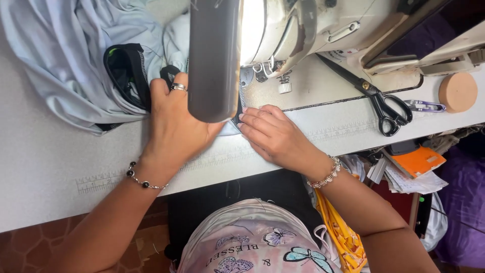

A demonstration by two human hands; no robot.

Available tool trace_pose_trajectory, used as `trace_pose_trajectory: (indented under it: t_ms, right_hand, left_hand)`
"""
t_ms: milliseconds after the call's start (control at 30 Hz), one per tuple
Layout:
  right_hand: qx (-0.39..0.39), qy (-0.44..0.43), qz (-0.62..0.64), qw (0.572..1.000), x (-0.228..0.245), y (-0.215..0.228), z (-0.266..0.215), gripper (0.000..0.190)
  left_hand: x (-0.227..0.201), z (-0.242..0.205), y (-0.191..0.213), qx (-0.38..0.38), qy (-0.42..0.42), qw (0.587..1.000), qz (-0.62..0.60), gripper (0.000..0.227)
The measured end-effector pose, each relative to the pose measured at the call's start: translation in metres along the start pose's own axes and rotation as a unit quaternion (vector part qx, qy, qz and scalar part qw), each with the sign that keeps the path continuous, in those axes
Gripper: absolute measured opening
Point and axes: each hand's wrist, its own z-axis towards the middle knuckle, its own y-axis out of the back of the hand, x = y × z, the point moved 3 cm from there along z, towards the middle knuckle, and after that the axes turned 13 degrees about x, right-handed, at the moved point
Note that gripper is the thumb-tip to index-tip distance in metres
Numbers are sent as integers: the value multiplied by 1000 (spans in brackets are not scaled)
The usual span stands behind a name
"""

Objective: Trimming excess fabric and loose threads from a garment using scissors at a sewing workstation

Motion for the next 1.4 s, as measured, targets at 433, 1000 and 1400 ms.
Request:
trace_pose_trajectory:
  t_ms: [433, 1000, 1400]
  right_hand:
    - [-56, 47, -12, 997, -30, -15, -5, 22]
    - [-8, -76, 23, 997, -49, -51, -4, 15]
    - [19, -158, 28, 987, -44, -49, 4, 18]
  left_hand:
    - [23, -26, -50, 198, 19, 971, -134, 21]
    - [28, -15, -32, 93, -30, 994, 40, 38]
    - [29, -13, -34, 119, -9, 984, 134, 42]
